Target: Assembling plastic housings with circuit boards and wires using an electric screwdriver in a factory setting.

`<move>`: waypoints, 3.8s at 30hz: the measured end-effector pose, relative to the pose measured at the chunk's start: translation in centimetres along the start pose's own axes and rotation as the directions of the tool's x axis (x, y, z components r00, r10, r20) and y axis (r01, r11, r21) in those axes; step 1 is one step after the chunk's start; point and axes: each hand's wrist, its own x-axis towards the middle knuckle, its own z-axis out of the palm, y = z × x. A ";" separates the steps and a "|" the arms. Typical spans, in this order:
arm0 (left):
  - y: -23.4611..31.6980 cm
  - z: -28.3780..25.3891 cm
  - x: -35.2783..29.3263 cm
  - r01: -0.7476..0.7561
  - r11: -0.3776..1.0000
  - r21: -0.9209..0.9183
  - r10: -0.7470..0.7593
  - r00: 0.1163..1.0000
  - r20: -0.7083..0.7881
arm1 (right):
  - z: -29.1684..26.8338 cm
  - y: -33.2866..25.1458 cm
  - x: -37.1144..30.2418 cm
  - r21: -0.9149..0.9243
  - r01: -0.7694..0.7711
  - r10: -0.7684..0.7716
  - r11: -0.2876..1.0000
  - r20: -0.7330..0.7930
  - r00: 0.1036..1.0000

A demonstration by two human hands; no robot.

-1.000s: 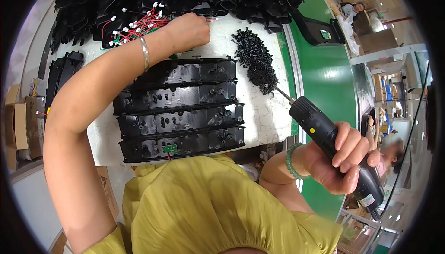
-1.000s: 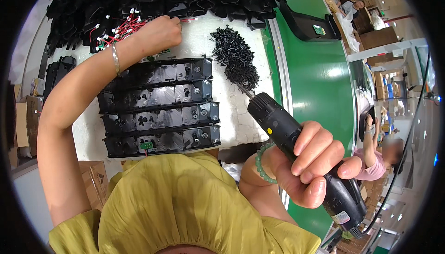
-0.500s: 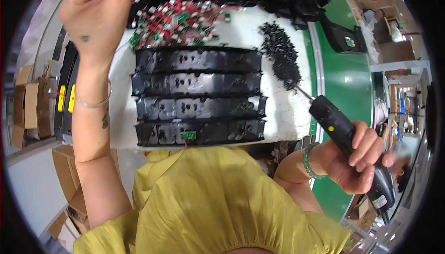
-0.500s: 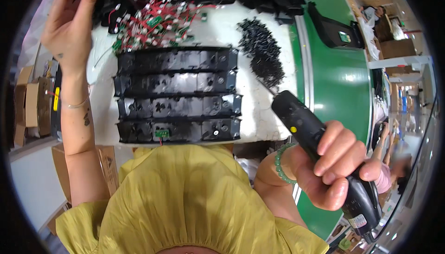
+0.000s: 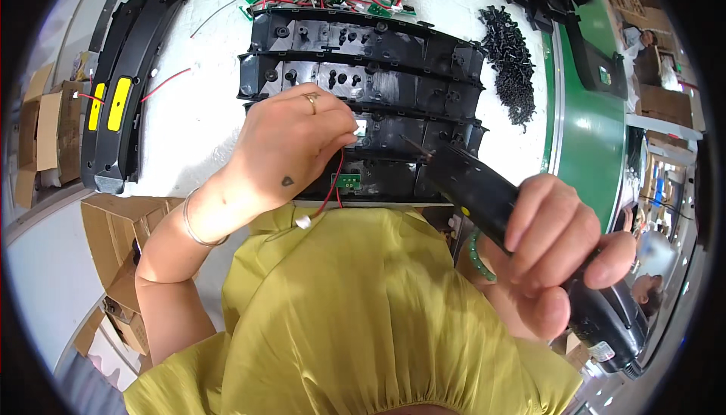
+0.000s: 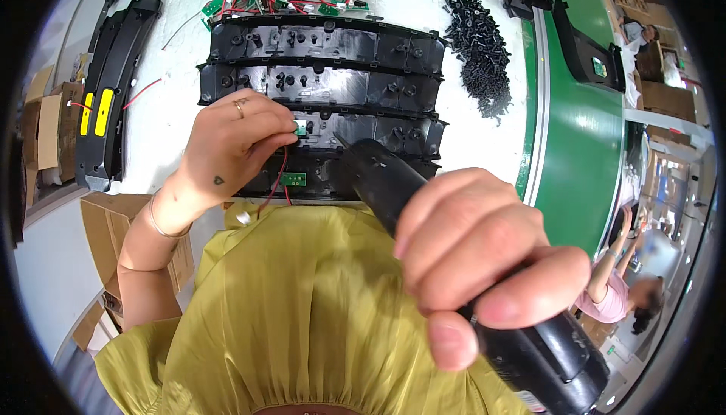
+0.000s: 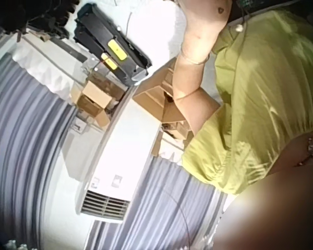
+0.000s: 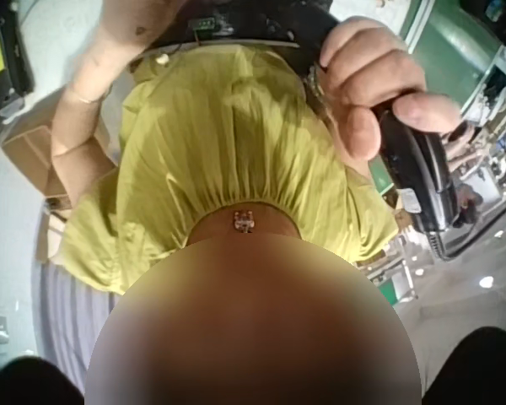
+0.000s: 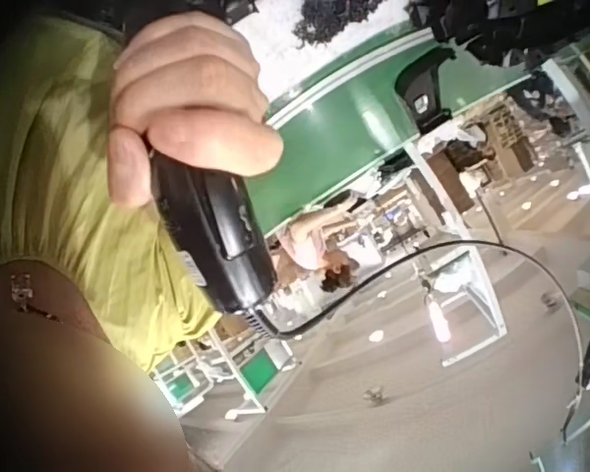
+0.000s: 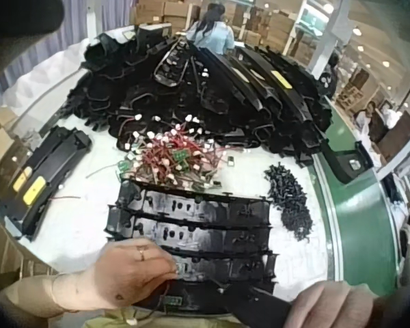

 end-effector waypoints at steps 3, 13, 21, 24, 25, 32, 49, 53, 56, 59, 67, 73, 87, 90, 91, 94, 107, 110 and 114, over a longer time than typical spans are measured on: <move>0.6 0.3 0.1 0.016 0.996 0.086 -0.018 1.000 0.019 | 0.2 0.4 -0.2 -0.084 -0.025 0.030 0.996 0.055 0.998; 0.6 0.6 -0.1 0.014 0.990 0.137 -0.032 0.991 0.133 | 0.6 1.4 -0.4 -0.084 -0.114 0.124 0.990 0.112 0.986; 0.2 0.7 -0.2 -0.005 0.996 0.092 -0.008 0.990 0.143 | 1.0 1.9 -0.2 -0.111 -0.154 0.167 0.982 0.124 0.978; 0.2 0.6 -0.2 -0.022 0.995 0.099 0.007 0.988 0.156 | 1.3 2.3 -0.4 -0.094 -0.147 0.157 0.985 0.107 0.982; 0.2 0.5 -0.2 -0.021 0.996 0.091 0.007 0.988 0.152 | 1.3 2.2 -0.1 -0.099 -0.152 0.162 0.983 0.111 0.981; 0.1 0.3 -0.1 -0.060 0.998 -0.025 0.063 0.986 0.155 | 2.1 1.5 2.1 -0.199 -0.239 0.299 0.950 0.373 0.878; -0.4 0.1 0.0 -0.077 0.991 -0.113 0.093 0.986 0.141 | 2.7 2.6 2.3 -0.183 -0.188 0.251 0.965 0.437 0.864; -0.5 0.0 -0.2 -0.061 0.993 -0.103 0.078 0.982 0.172 | 3.2 2.5 2.5 -0.237 -0.205 0.292 0.950 0.429 0.855; -0.8 0.6 -0.4 -0.078 0.992 -0.098 0.091 0.985 0.144 | 4.0 3.2 1.8 -0.163 -0.192 0.235 0.968 0.310 0.921; -0.9 0.8 -0.4 -0.090 0.989 -0.118 0.103 0.989 0.108 | 4.2 3.2 1.8 -0.160 -0.193 0.233 0.968 0.287 0.929; -0.3 0.3 0.5 -0.068 0.994 -0.085 0.079 0.988 0.129 | 2.7 2.2 2.0 -0.038 -0.130 0.135 0.991 0.190 0.972; 0.7 0.2 0.3 -0.065 0.996 0.053 0.061 0.995 0.080 | -4.6 -1.0 1.7 -0.481 0.039 -0.149 0.876 -0.194 0.970; 0.7 -1.4 3.7 -0.084 0.995 0.057 0.080 0.995 0.067 | -12.9 -0.9 -1.6 -0.495 -0.180 -0.214 0.850 -0.636 0.741; 1.0 -1.1 4.5 -0.126 0.991 0.032 0.124 0.991 0.054 | -12.8 -1.3 -1.5 -0.488 -0.144 -0.222 0.861 -0.614 0.757; 1.1 -1.1 4.8 -0.125 0.992 0.036 0.123 0.991 0.054 | -12.5 -1.5 -1.5 -0.482 -0.111 -0.235 0.869 -0.600 0.765; 1.6 -0.9 6.5 -0.166 0.986 -0.003 0.166 0.986 0.027 | -11.7 -2.2 -1.1 -0.469 -0.034 -0.263 0.882 -0.552 0.791; 3.1 8.1 13.2 -0.400 0.791 -0.463 0.450 0.893 -0.003 | -6.9 -6.4 -0.1 -0.159 0.082 -0.123 0.984 -0.263 0.957; 3.5 7.3 12.6 -0.396 0.811 -0.431 0.419 0.907 -0.045 | -6.4 -6.1 0.2 -0.123 0.113 -0.143 0.986 -0.275 0.951; 3.3 6.5 11.8 -0.372 0.840 -0.395 0.374 0.924 -0.076 | -5.4 -5.7 0.7 -0.112 0.144 -0.171 0.983 -0.294 0.940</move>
